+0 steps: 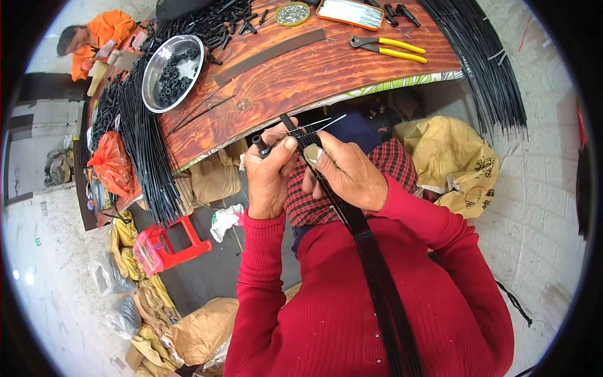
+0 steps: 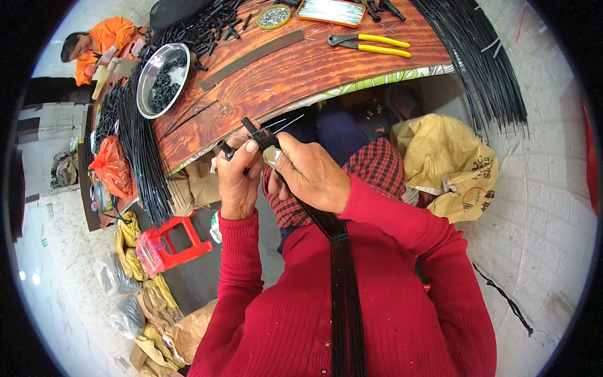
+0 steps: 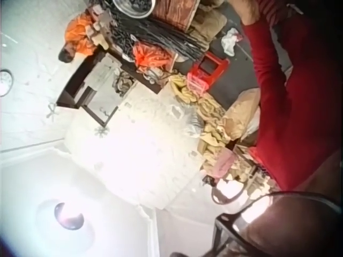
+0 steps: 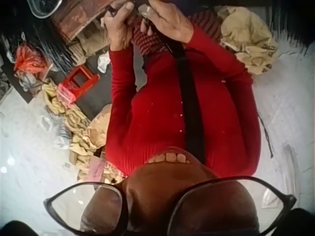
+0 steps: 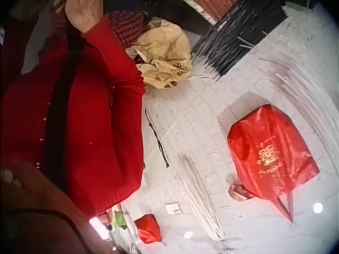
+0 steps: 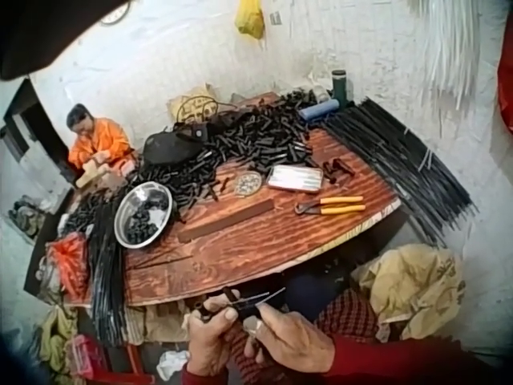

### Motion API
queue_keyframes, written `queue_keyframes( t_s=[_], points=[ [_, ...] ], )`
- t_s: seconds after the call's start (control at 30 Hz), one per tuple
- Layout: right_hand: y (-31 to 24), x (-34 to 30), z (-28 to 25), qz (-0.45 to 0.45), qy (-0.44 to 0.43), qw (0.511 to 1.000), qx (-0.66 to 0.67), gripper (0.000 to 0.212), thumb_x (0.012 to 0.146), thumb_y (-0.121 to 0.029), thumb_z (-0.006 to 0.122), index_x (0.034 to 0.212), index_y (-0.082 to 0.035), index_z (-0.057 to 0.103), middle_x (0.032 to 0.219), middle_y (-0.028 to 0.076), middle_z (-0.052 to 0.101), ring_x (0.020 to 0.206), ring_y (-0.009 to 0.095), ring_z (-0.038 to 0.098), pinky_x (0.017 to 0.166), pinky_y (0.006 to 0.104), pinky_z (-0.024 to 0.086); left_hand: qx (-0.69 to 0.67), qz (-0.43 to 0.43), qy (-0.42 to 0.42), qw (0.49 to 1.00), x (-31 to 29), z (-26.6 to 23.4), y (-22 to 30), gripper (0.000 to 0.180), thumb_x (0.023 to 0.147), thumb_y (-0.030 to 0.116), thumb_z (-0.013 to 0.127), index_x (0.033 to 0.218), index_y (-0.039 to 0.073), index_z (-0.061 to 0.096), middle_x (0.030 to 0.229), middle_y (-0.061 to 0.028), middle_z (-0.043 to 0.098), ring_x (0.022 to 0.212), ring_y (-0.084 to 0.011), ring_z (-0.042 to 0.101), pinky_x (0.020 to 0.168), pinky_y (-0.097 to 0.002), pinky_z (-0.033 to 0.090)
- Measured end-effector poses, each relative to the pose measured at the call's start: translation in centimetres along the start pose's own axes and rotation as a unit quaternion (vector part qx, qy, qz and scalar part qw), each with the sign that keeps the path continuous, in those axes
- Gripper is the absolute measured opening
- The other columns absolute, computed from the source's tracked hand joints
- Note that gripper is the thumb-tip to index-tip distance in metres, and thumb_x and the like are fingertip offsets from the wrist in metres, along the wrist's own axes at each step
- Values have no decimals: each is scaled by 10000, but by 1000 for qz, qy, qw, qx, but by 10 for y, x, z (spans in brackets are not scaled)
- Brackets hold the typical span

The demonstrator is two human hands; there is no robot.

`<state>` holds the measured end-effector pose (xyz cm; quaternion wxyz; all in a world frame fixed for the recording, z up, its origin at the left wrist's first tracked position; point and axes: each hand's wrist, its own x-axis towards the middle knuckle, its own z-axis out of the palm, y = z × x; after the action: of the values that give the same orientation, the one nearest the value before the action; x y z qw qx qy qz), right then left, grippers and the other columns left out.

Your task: Assembling a wire harness by inserting multiple black wires into a metal connector and securing them using pliers.

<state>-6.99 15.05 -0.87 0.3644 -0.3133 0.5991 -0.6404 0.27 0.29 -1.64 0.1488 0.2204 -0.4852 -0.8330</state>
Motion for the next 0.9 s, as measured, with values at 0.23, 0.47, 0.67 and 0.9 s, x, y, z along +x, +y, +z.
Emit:
queue_keyframes(
  t_s=[0.23,0.47,0.67,0.9],
  points=[
    [8,-5,-6,34,-43,987,148,444,1022,-410,382,1116,11,484,760,141,646,594,159,626,566,249,514,-47,-19,-26,998,-6,-1,-3,340,830,68,660,1150,-32,603,855,-27,635,513,-31,367,471,-174,302],
    [12,-3,-6,71,-85,962,248,431,1016,-398,409,1065,22,492,786,166,652,643,193,651,606,273,534,-92,-39,-33,994,-8,-14,-11,339,808,67,670,1130,-23,614,864,-47,648,508,-41,388,462,-175,311],
    [3,-7,-9,80,-94,959,257,405,1015,-371,424,1046,25,505,795,175,654,668,218,664,627,295,546,-94,-13,-58,994,-6,-16,-12,355,788,67,673,1124,-32,616,831,-62,641,479,-39,378,429,-181,292],
    [6,-5,-3,71,-65,959,267,410,1011,-381,436,1053,21,501,783,167,649,660,213,655,621,294,540,-102,-9,-92,990,0,-18,-11,361,786,71,680,1121,-48,613,825,-61,642,478,-37,380,431,-178,286]
  ],
)
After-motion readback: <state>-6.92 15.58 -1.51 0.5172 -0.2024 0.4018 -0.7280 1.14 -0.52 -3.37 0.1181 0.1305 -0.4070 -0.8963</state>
